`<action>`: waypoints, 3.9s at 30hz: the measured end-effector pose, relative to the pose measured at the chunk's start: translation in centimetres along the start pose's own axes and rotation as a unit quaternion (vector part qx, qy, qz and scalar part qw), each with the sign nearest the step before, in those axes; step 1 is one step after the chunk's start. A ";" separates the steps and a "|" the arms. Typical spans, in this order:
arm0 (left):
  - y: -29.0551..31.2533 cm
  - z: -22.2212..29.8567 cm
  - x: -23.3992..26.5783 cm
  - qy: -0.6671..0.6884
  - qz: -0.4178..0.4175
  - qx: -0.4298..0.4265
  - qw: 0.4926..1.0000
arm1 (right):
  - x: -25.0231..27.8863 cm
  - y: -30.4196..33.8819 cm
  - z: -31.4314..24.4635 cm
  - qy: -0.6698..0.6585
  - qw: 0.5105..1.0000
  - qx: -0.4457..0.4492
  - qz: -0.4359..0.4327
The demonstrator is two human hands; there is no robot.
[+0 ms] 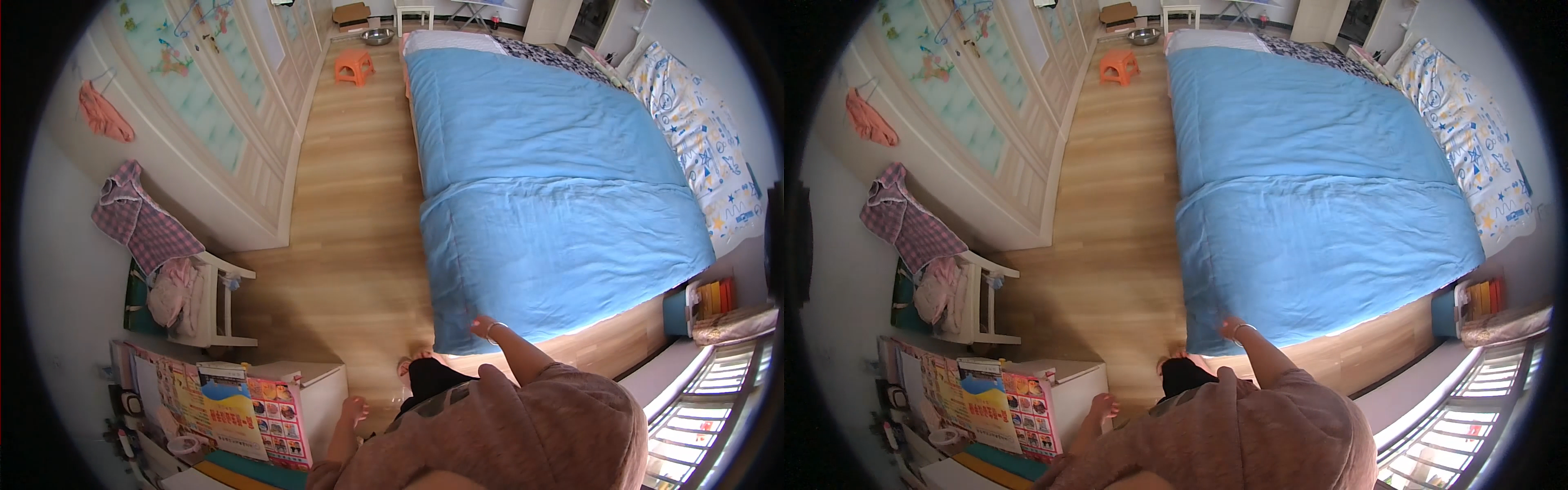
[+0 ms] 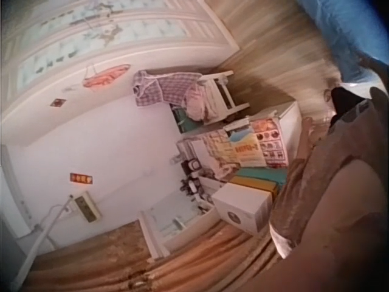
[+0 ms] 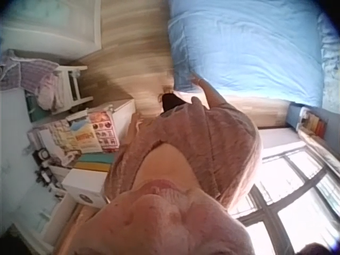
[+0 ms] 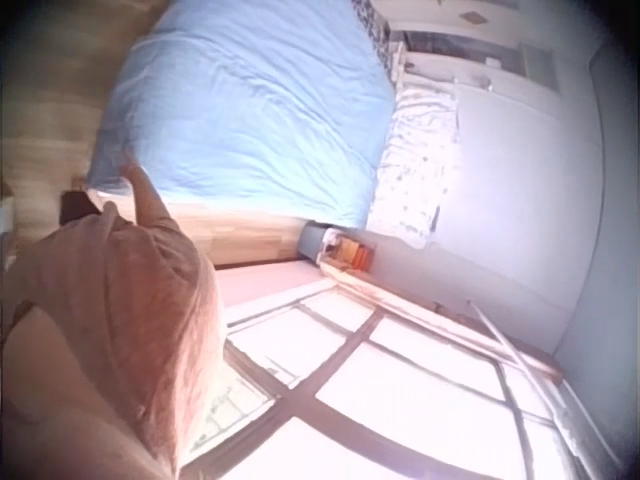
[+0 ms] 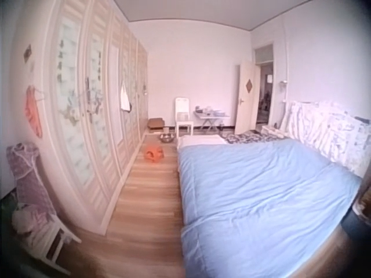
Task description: The person spreads and smooths a duvet across a bed, moves bolster pillows aside, and folds the duvet lengthwise and crosswise on the mattress.
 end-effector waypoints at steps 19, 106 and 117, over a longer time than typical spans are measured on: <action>-1.5 34.7 6.4 -0.510 0.002 -0.285 0.812 | 12.9 -9.3 -13.5 -0.295 0.945 -0.137 -0.008; -13.6 137.0 -54.5 -0.691 -0.592 -0.144 0.388 | 82.0 -61.8 -34.5 -0.534 0.605 -0.271 0.525; -14.5 126.7 -75.9 -0.673 -0.460 -0.315 0.486 | 74.7 -52.0 -35.6 -0.505 0.611 -0.199 0.576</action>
Point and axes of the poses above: each hand's wrist, its own y-axis away from the middle knuckle, its own x-axis out of the back of the hand, z = x × y, the point moved 6 cm from there along -y, towards the middle knuckle, and after that the axes turned 10 degrees about -y, right-handed, at the moved point
